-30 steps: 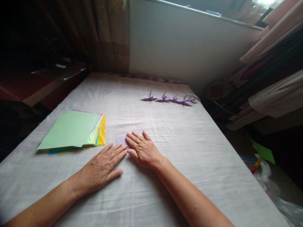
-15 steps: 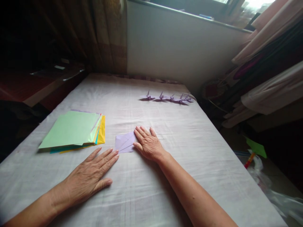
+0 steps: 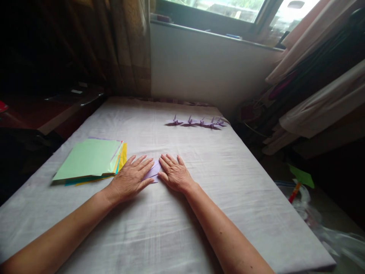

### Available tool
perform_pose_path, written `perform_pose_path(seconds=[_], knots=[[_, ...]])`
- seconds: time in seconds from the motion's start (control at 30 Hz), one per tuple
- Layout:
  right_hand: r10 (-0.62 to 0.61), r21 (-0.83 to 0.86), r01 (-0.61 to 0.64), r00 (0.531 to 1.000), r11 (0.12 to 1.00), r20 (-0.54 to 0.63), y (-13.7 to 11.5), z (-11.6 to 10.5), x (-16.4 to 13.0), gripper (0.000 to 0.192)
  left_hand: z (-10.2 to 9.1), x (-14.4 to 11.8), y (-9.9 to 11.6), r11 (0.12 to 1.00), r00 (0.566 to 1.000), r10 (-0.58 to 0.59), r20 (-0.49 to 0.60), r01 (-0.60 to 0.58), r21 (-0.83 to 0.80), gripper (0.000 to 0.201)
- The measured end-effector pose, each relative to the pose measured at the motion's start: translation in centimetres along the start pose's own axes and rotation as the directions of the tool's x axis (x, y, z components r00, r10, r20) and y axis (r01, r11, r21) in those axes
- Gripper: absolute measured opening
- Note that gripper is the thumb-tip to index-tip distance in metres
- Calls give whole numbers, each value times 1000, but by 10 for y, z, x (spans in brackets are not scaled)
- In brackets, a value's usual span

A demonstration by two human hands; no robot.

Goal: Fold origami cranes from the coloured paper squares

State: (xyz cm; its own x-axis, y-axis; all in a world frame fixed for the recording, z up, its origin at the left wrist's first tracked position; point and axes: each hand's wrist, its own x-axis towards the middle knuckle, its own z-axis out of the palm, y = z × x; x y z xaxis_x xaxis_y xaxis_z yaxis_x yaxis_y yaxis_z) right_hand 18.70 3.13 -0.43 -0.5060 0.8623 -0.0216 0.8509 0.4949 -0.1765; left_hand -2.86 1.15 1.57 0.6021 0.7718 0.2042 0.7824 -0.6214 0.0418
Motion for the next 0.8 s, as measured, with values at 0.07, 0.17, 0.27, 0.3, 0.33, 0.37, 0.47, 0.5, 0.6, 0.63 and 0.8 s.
perform_pose_path(seconds=[0.07,0.17,0.27,0.3,0.33,0.37,0.47,0.5,0.6,0.63,0.8], knots=[[5,10,-5,1000,1000,4,0,0,0,57,14,-1,-1,999,996,36,83,-35,-10,63],[26,21,-26,1000,999,-11,-1,2,0,58,25,-20,-5,999,990,45,135,-44,-10,69],[51,29,-50,998,998,-33,0,3,0,59,24,-41,-8,999,991,53,121,-51,-20,68],[59,31,-58,998,998,-39,1,4,-1,59,23,-45,-9,999,992,48,119,-46,-19,67],[67,32,-65,997,997,-48,1,3,-1,59,22,-48,-9,999,992,43,120,-41,-17,67],[75,30,-73,995,997,-65,1,3,-2,59,21,-50,-8,999,992,35,119,-34,-13,67],[62,17,-60,985,998,-162,-3,1,-4,57,22,-49,-7,1000,995,29,94,-28,-5,65],[26,12,-24,981,1000,-192,-6,1,-4,57,23,-48,-7,999,996,33,80,-33,-5,65],[-150,18,155,973,988,-175,-19,-1,-1,56,24,-47,-6,999,998,48,44,-48,-3,66],[-198,36,204,971,978,-135,-22,-1,1,55,24,-47,-6,999,998,50,39,-50,1,67],[-181,76,179,983,981,26,-23,-2,10,52,22,-48,-6,999,998,50,41,-50,2,65]])
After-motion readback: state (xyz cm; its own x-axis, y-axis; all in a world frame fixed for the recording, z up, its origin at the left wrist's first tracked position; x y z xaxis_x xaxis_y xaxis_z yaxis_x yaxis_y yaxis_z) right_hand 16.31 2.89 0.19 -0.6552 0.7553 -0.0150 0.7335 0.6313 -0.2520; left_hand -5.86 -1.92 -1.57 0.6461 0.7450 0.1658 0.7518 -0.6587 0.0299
